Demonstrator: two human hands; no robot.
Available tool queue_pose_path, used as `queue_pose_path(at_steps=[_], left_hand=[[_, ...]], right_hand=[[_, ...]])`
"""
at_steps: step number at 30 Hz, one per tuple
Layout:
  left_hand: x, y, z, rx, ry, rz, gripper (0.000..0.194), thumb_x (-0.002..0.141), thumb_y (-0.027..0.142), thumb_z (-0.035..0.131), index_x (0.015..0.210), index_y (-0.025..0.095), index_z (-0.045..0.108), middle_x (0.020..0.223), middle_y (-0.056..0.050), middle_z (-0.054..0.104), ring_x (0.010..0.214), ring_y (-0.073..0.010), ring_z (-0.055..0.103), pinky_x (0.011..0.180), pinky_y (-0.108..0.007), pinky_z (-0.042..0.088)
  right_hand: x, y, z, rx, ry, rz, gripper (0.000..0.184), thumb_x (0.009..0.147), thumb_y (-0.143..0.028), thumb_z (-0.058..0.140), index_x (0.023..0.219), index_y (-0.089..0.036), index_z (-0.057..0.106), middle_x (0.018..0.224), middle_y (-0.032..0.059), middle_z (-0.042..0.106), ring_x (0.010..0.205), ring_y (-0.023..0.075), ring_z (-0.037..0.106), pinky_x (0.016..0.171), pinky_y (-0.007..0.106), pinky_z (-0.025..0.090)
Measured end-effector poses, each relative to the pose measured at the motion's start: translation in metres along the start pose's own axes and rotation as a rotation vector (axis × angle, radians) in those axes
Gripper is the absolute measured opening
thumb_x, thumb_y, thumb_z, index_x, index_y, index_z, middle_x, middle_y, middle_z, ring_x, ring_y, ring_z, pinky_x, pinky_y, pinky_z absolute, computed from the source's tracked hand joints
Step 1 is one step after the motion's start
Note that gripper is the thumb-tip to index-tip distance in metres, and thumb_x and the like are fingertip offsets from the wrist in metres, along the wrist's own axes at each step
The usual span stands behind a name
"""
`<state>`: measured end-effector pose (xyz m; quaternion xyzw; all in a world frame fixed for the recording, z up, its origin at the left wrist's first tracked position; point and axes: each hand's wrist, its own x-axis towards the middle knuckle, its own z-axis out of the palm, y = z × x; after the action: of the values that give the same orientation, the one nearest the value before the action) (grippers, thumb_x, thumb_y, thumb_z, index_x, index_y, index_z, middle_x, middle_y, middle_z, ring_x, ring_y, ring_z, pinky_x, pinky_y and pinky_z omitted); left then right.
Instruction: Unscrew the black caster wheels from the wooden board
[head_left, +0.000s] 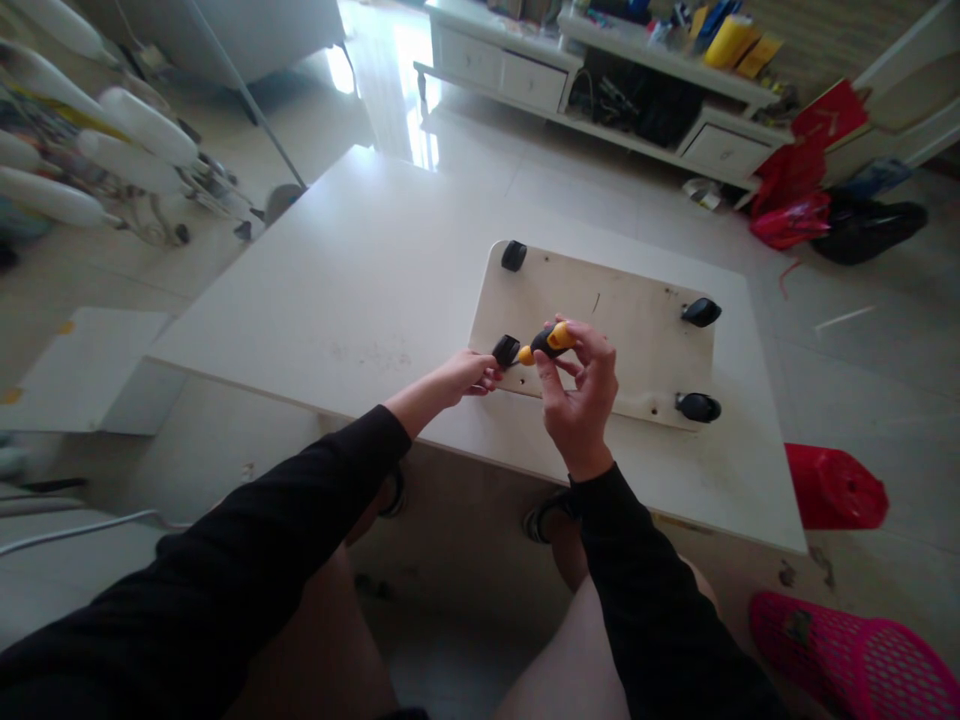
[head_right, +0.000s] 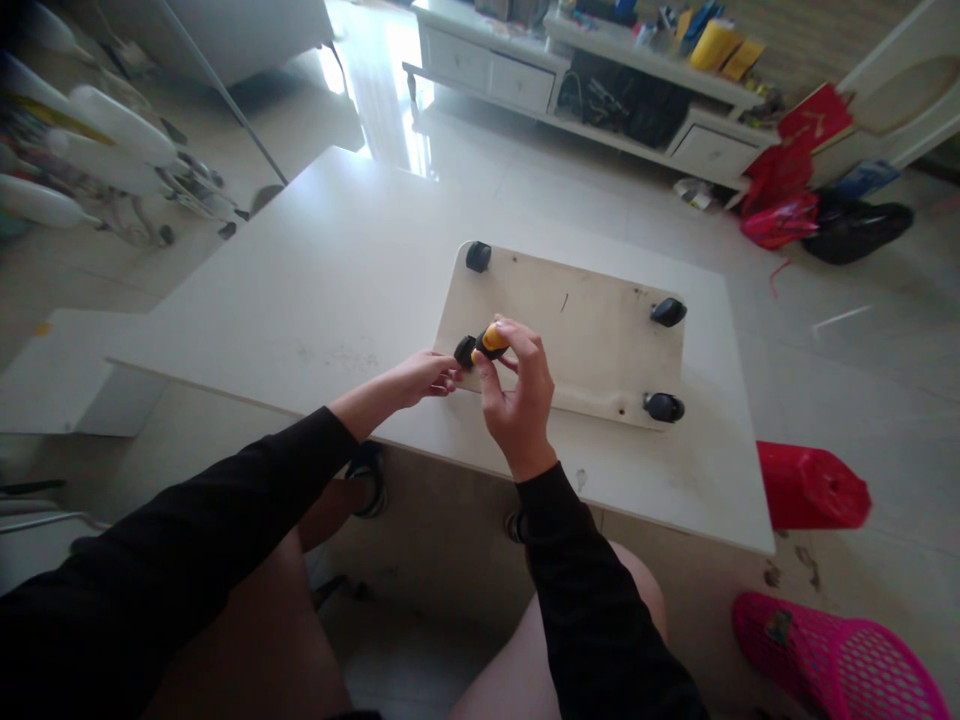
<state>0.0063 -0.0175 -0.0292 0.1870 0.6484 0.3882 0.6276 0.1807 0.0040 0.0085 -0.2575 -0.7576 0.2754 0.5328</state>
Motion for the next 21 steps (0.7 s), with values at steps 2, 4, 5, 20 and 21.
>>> queue_pose_path(at_steps=[2,4,5,20,21], left_hand=[[-0.0008,0.0006,0.0007,-0.011,0.0,-0.002,0.015,0.087,0.012,0.063,0.072,0.013,0.064,0.065,-0.002,0.06,0.055,-0.0082,0.053,0.06,-0.023,0.043],[-0.0017,0.0013,0.0011,-0.017,-0.001,-0.002,0.016,0.087,0.011,0.063,0.071,0.013,0.064,0.066,-0.002,0.06,0.054,-0.0077,0.052,0.059,-0.023,0.042],[-0.0021,0.0016,0.0012,-0.018,-0.003,-0.002,0.017,0.088,0.011,0.062,0.071,0.013,0.064,0.066,-0.001,0.06,0.054,-0.0077,0.052,0.059,-0.023,0.042],[0.0019,-0.0011,-0.0009,-0.041,-0.003,-0.001,0.017,0.089,0.011,0.062,0.072,0.014,0.064,0.066,-0.001,0.06,0.055,-0.0077,0.051,0.06,-0.023,0.043],[0.002,-0.0011,-0.0009,-0.042,-0.005,-0.001,0.017,0.089,0.011,0.062,0.072,0.014,0.064,0.066,-0.001,0.06,0.054,-0.0075,0.051,0.06,-0.023,0.043]], right_hand=[[0.0002,-0.0009,0.0004,0.017,-0.008,0.022,0.048,0.1,-0.019,0.065,0.142,-0.036,0.05,0.146,0.0081,0.063,0.13,0.0234,0.069,0.082,0.034,0.07],[0.0009,-0.0016,0.0006,-0.002,0.007,0.024,0.048,0.097,-0.021,0.07,0.14,-0.036,0.052,0.143,0.0074,0.061,0.126,0.0229,0.07,0.079,0.032,0.07],[0.0012,-0.0017,0.0006,-0.022,0.028,0.017,0.048,0.095,-0.022,0.074,0.137,-0.036,0.055,0.138,0.0061,0.06,0.122,0.022,0.071,0.077,0.031,0.07],[0.0048,-0.005,-0.0003,-0.065,0.095,-0.033,0.043,0.095,-0.02,0.069,0.135,-0.035,0.058,0.126,0.0042,0.061,0.118,0.0198,0.069,0.084,0.034,0.07],[0.0045,-0.0049,-0.0003,-0.041,0.074,-0.024,0.045,0.097,-0.018,0.063,0.138,-0.034,0.055,0.13,0.0051,0.063,0.123,0.0209,0.069,0.089,0.036,0.07]])
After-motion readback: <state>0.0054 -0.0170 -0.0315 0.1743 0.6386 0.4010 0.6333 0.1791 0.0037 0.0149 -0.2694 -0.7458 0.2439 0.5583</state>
